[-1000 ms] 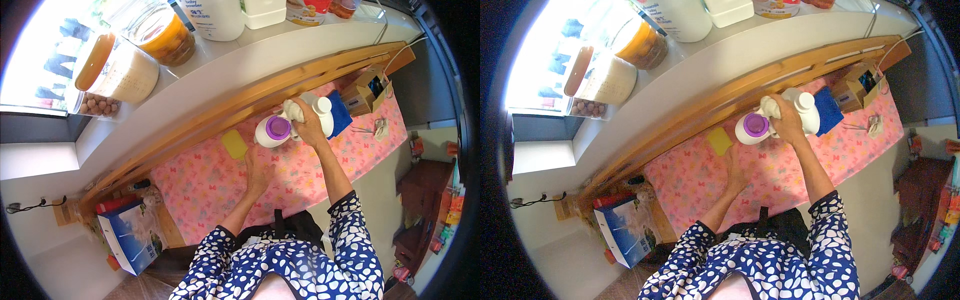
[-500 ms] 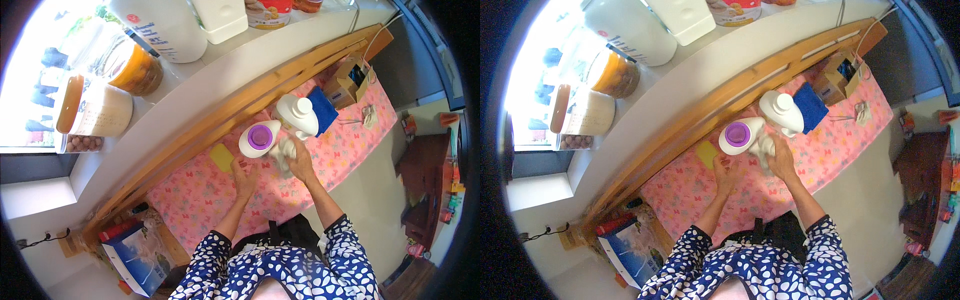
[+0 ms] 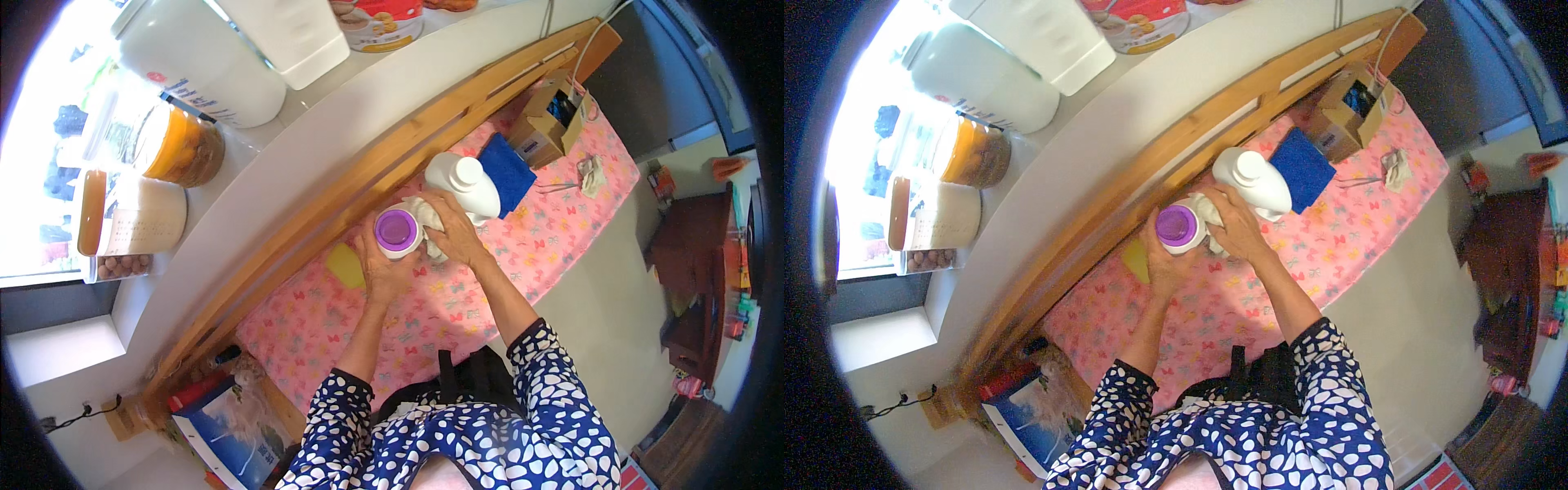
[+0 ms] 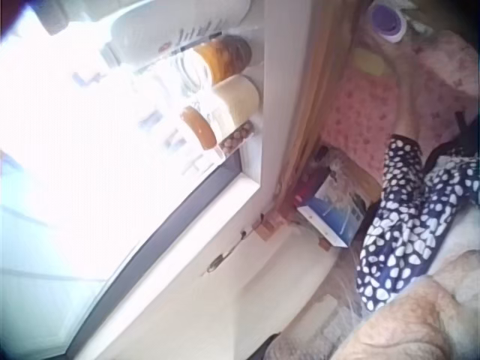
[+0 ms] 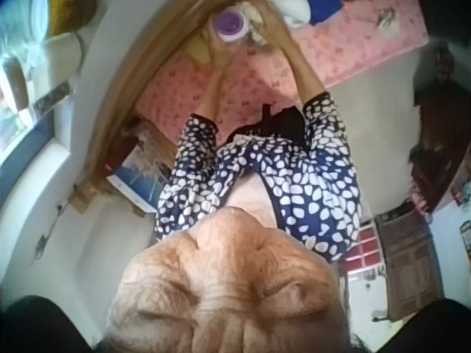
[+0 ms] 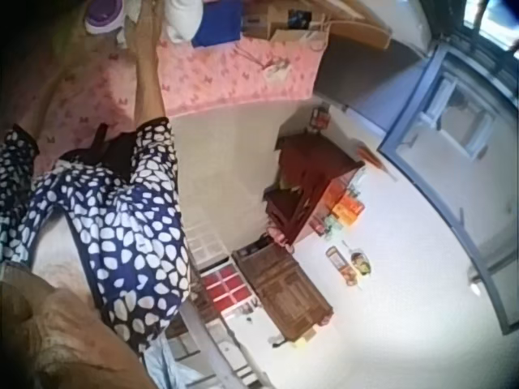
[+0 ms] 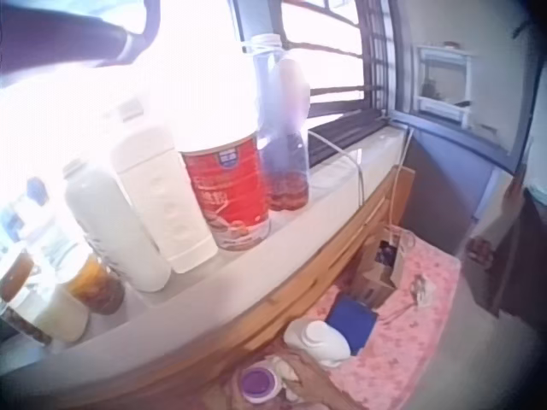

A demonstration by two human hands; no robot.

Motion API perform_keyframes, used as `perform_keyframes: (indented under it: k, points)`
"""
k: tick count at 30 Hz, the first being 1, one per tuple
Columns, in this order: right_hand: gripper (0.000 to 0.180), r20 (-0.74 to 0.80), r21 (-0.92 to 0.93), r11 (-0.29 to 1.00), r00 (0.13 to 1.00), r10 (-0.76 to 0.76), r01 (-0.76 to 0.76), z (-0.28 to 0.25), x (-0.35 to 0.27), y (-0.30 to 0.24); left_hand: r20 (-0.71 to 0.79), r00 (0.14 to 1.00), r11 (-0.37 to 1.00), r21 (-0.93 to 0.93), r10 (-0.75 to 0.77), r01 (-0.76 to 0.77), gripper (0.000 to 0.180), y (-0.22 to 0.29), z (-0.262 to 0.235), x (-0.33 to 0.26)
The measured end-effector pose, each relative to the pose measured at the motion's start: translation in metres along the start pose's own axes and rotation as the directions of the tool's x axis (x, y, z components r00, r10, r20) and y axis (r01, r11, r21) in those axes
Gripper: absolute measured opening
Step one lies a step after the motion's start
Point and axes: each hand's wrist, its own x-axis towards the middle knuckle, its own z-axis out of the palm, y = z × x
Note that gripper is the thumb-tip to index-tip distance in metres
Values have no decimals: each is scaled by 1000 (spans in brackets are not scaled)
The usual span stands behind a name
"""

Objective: The person wipes the exterior of several plastic containers and bottles with a white cloth. They handle a large beige-lidded jar, a small clear jar containing round items, and a white bottle with a purple cap, wiping each thoroughly before placing them on the windowsill.

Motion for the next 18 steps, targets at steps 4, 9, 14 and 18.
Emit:
perform_keyframes:
  k: [4,9,14,18]
  points:
    - [65,231,147,986,972,37,-73,-19,20,1,-23,990,989,59,138,-136,84,-13,4,4]
    - [67,204,22,999,978,35,-40,-16,7,-4,91,968,971,-69,234,-229,77,-43,-4,14]
    - [70,167,133,987,983,73,-96,-18,-54,-7,501,818,950,-268,281,-162,64,-7,-35,23]
    - [62,111,197,960,977,179,-199,-15,-98,-14,611,669,893,-154,423,-423,64,-5,-38,34]
